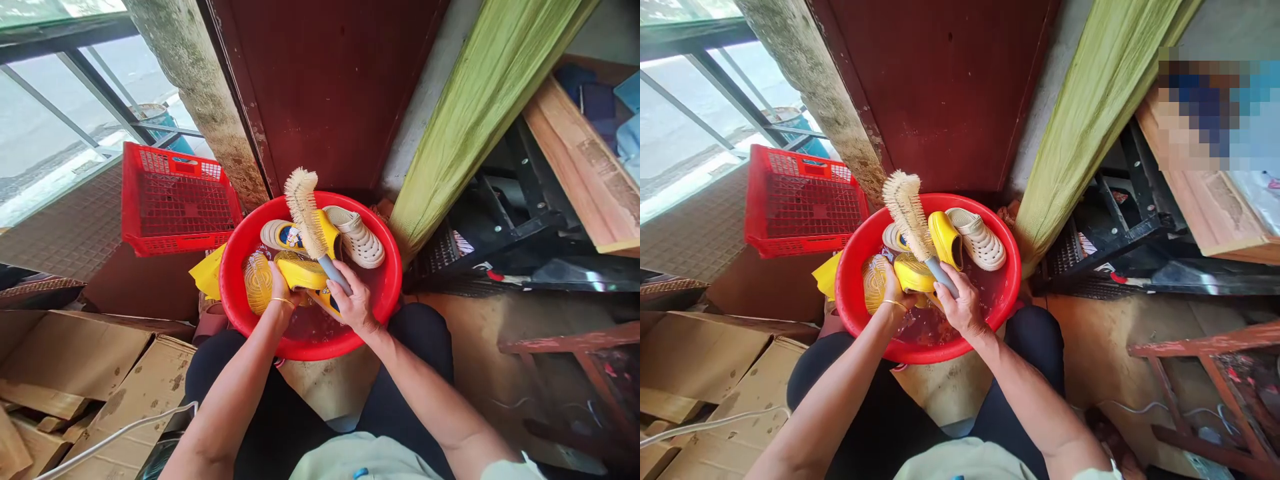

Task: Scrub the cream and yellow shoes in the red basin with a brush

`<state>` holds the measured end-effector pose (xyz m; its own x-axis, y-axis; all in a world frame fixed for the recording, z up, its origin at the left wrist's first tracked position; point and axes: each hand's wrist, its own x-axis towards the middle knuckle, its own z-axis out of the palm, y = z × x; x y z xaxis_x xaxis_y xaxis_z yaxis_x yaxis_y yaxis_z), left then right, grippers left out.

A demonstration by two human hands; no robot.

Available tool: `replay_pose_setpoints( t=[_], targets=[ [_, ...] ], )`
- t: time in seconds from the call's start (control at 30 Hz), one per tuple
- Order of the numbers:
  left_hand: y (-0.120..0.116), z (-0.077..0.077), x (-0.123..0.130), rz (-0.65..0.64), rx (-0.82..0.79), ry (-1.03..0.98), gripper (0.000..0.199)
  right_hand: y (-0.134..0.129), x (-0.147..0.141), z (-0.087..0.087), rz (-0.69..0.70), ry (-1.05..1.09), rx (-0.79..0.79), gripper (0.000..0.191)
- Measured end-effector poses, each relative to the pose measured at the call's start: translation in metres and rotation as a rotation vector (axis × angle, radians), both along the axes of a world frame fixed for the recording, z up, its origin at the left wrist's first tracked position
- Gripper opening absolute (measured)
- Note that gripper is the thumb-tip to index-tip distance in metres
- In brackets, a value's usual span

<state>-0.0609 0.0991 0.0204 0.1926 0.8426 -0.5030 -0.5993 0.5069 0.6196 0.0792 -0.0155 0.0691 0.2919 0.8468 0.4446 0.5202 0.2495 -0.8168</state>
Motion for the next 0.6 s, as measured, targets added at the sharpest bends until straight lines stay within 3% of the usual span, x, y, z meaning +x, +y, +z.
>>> replay_pose_setpoints(
  t=[0.1, 0.27, 0.47, 0.6],
  targets=[
    [-0.003, 0.005, 0.004, 0.074, -0.055, -0.067, 0.06, 0.0, -0.001, 0.003, -0.016, -0.073, 0.037, 0.046],
    [0.002, 0.02, -0.002, 0.007, 0.019, -0.124, 0.052, 0.005, 0.004, 0.005, -0.094, -0.017, 0.004, 0.05],
    [0.007, 0.043, -0.012, 0.071, 0.271, -0.052, 0.045, 0.017, 0.014, -0.014, -0.086, 0.367, -0.165, 0.057],
    [-0.003, 0.058, -0.01, -0.027, 0.514, -0.017, 0.062, 0.019, 0.014, -0.034, -0.085, 0.398, -0.212, 0.053]
  ],
)
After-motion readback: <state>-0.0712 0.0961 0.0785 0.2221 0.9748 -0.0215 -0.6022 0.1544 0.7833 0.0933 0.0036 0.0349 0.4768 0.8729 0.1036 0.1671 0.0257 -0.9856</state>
